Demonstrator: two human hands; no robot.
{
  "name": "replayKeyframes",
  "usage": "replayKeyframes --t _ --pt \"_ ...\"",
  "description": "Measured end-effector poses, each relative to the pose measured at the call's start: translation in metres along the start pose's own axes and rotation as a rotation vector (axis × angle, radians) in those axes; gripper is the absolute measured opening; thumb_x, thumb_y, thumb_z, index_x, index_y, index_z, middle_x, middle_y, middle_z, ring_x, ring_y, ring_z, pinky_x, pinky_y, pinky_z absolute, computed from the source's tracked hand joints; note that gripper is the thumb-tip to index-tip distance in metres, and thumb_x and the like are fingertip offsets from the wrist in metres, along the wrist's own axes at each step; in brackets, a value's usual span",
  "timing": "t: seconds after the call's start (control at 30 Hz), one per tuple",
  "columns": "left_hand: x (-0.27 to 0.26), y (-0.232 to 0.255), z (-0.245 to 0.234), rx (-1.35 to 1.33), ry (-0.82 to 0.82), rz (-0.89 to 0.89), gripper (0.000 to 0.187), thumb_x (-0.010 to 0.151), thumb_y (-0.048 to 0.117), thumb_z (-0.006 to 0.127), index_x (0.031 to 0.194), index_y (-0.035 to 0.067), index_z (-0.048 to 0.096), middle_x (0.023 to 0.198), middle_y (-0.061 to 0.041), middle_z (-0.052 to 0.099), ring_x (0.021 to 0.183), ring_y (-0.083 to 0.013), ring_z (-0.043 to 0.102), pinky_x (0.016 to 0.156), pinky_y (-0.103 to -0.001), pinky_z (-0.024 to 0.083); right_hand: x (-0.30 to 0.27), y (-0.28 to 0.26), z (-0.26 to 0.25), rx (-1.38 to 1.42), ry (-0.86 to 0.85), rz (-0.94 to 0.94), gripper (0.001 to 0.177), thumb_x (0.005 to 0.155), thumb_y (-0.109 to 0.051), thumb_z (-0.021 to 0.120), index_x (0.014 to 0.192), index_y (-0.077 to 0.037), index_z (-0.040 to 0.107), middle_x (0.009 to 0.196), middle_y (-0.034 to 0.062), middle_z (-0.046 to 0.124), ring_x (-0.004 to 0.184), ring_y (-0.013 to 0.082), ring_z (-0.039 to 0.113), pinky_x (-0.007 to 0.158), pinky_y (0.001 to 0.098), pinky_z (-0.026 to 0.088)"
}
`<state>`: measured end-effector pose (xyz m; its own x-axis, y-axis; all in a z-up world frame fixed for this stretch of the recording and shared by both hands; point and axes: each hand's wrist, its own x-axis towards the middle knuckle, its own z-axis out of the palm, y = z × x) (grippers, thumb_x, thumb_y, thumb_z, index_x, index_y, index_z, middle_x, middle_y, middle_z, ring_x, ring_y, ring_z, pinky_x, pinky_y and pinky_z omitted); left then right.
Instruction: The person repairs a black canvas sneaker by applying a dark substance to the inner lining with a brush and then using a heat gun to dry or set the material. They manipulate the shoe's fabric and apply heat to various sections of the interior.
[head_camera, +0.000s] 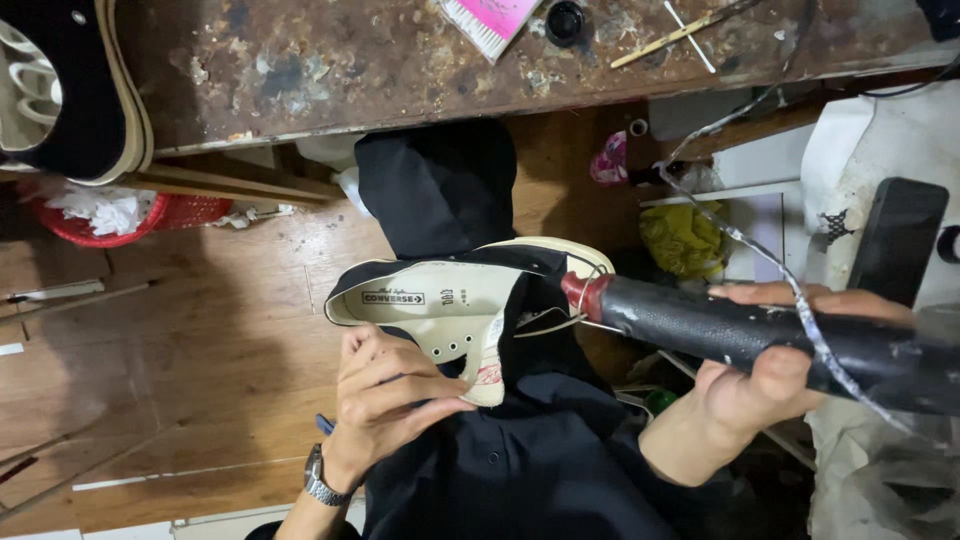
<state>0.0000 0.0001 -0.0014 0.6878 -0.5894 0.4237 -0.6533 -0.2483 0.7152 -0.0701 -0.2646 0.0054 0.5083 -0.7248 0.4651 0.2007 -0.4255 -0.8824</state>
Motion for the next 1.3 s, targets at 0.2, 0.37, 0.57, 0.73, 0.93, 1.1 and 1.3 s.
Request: replayKeyframes --t 0.2,0.37,0.57,0.73,0.93,1.1,1.3 --pt "-0.008 -0.004 0.001 -0.005 -0.029 -0.002 0.012 0.076 0.032 0.077 0.082 0.024 0.070 0.080 0.010 0.059 0.073 -0.0099 0.052 0.080 -0.031 0.029 -0.001 -0.007 0.010 0.057 -0.022 -0.104 0.055 0.085 -0.055 0.059 0.104 -0.011 0.034 0.074 0.0060 0.043 0.058 0.0228 0.054 0.051 0.0323 0.048" --pt "-0.004 -0.002 -0.002 -0.005 -0.063 0.022 0.011 0.077 0.031 0.075 0.083 0.023 0.070 0.081 0.010 0.063 0.073 -0.0121 0.050 0.078 -0.033 0.030 -0.014 0.020 -0.010 0.233 -0.076 -0.122 0.057 0.083 -0.054 0.060 0.118 -0.017 0.033 0.080 0.0111 0.047 0.062 0.0231 0.053 0.061 0.0359 0.052" --pt "-0.003 -0.001 -0.002 0.010 -0.149 0.095 0.005 0.085 0.031 0.070 0.086 0.026 0.071 0.081 0.011 0.058 0.074 -0.0124 0.050 0.076 -0.033 0.029 -0.031 0.043 -0.029 0.110 0.103 -0.105 0.091 0.080 -0.058 0.059 0.154 -0.024 0.019 0.107 0.0185 0.056 0.070 0.0318 0.061 0.068 0.0500 0.060" --pt "-0.005 -0.001 0.000 -0.023 -0.204 0.112 0.008 0.087 0.030 0.067 0.086 0.023 0.069 0.080 0.008 0.056 0.076 -0.0128 0.052 0.077 -0.035 0.031 -0.012 0.005 -0.001 0.053 0.006 -0.179 0.059 0.084 -0.056 0.058 0.113 -0.012 0.031 0.088 0.0068 0.040 0.068 0.0217 0.051 0.064 0.0394 0.052" --pt "-0.008 -0.002 0.001 -0.037 -0.238 0.114 0.010 0.088 0.030 0.066 0.087 0.020 0.070 0.081 0.006 0.057 0.078 -0.0139 0.052 0.076 -0.036 0.032 -0.038 0.052 -0.037 0.138 0.130 -0.093 0.093 0.081 -0.057 0.063 0.153 -0.021 0.017 0.130 0.0062 0.050 0.072 0.0299 0.061 0.065 0.0484 0.061" --pt "-0.005 0.000 0.004 -0.036 -0.279 0.134 0.009 0.089 0.028 0.066 0.091 0.020 0.070 0.082 0.006 0.058 0.078 -0.0156 0.052 0.075 -0.036 0.031 -0.017 0.013 -0.004 0.034 0.010 -0.201 0.066 0.086 -0.058 0.052 0.126 -0.010 0.029 0.085 0.0144 0.042 0.063 0.0280 0.050 0.058 0.0407 0.049" --pt "-0.006 0.000 0.010 -0.034 -0.293 0.147 0.010 0.089 0.028 0.066 0.090 0.019 0.071 0.083 0.005 0.058 0.077 -0.0173 0.049 0.070 -0.036 0.030 -0.017 0.015 -0.006 0.101 -0.026 -0.181 0.061 0.088 -0.057 0.053 0.123 -0.012 0.030 0.091 0.0082 0.041 0.063 0.0273 0.050 0.056 0.0390 0.047"
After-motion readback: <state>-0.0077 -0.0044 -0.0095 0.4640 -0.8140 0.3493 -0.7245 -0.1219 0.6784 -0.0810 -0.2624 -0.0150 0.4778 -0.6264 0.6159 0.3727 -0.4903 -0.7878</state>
